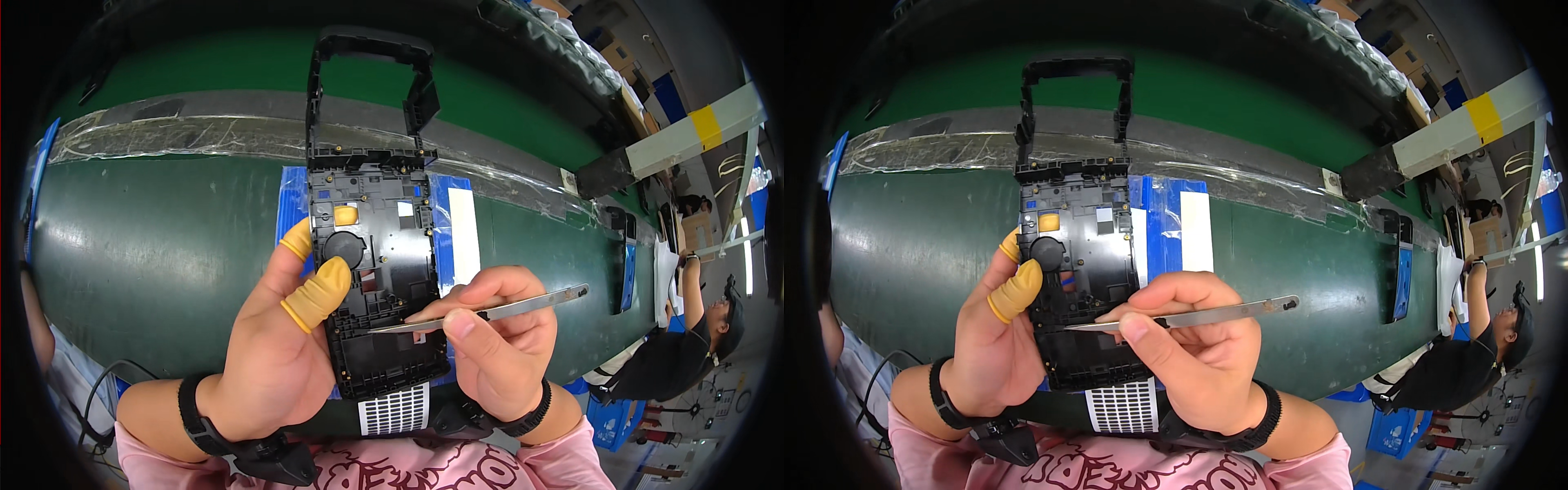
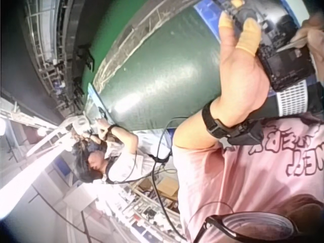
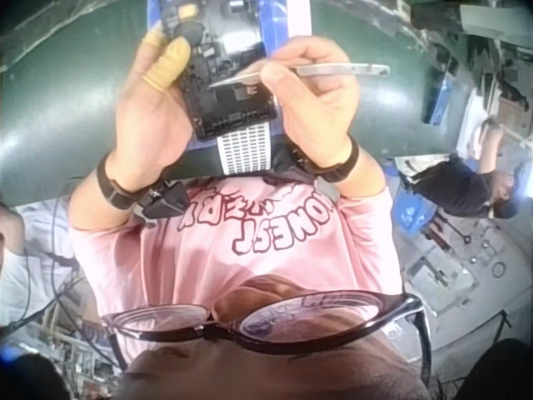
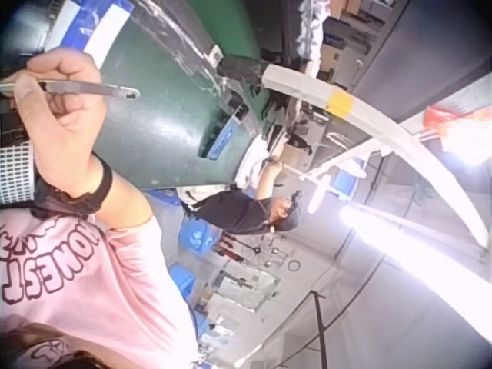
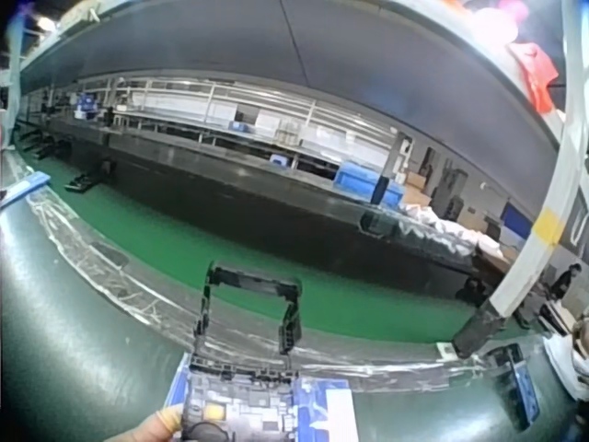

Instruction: Assembling or repairing plastic housings for electronic devices on an industrial production line.

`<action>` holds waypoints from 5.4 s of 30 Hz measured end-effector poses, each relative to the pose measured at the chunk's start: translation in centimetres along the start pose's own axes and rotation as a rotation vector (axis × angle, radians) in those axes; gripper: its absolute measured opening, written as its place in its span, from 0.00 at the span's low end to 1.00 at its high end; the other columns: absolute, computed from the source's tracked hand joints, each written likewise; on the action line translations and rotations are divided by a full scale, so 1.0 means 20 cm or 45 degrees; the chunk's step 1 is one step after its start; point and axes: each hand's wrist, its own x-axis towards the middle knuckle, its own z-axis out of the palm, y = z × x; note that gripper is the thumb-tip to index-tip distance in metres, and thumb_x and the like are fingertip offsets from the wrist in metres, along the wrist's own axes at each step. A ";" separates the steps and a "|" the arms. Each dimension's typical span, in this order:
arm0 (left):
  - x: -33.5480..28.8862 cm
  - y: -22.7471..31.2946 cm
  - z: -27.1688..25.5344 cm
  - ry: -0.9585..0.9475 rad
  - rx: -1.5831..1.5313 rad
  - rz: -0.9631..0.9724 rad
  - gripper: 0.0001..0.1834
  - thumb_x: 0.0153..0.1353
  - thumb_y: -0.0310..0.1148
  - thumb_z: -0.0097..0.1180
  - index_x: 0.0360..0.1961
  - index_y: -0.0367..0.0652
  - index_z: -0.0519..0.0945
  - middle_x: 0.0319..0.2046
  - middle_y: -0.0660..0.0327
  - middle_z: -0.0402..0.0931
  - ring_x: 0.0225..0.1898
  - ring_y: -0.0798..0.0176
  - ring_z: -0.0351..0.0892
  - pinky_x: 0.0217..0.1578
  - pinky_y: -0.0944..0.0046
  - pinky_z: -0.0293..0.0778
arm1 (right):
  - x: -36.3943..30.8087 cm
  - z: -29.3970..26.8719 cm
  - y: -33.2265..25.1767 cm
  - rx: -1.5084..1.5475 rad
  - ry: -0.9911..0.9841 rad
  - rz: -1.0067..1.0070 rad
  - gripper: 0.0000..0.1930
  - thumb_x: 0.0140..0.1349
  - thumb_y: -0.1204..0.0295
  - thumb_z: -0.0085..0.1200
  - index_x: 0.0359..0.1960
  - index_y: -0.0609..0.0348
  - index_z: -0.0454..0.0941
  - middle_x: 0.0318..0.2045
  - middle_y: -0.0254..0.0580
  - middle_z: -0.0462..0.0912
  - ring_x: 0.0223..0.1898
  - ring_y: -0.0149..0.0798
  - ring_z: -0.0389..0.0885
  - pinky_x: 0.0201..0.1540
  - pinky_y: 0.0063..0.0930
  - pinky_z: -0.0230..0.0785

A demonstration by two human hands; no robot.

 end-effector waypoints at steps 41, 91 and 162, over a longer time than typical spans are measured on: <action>-0.01 0.04 -0.01 -0.187 -0.138 -0.001 0.33 0.45 0.15 0.41 0.56 0.43 0.54 0.48 0.53 0.62 0.49 0.55 0.67 0.49 0.56 0.66 | 0.02 -0.02 -0.08 0.036 0.167 -0.063 0.09 0.54 0.80 0.47 0.36 0.66 0.64 0.28 0.53 0.77 0.23 0.28 0.72 0.24 0.16 0.62; -0.05 0.00 0.00 -0.204 -0.011 0.215 0.26 0.55 0.29 0.43 0.57 0.47 0.55 0.53 0.55 0.59 0.53 0.55 0.62 0.51 0.53 0.63 | -0.09 0.09 -0.06 -0.328 0.026 -0.291 0.10 0.51 0.86 0.48 0.35 0.69 0.64 0.28 0.56 0.77 0.22 0.25 0.72 0.24 0.13 0.64; 0.05 0.07 0.01 0.004 0.393 0.469 0.30 0.52 0.34 0.50 0.55 0.44 0.54 0.46 0.57 0.66 0.42 0.58 0.72 0.40 0.57 0.73 | -0.08 -0.17 0.01 -0.303 0.454 0.192 0.07 0.50 0.82 0.51 0.32 0.65 0.68 0.25 0.42 0.77 0.20 0.22 0.71 0.19 0.11 0.60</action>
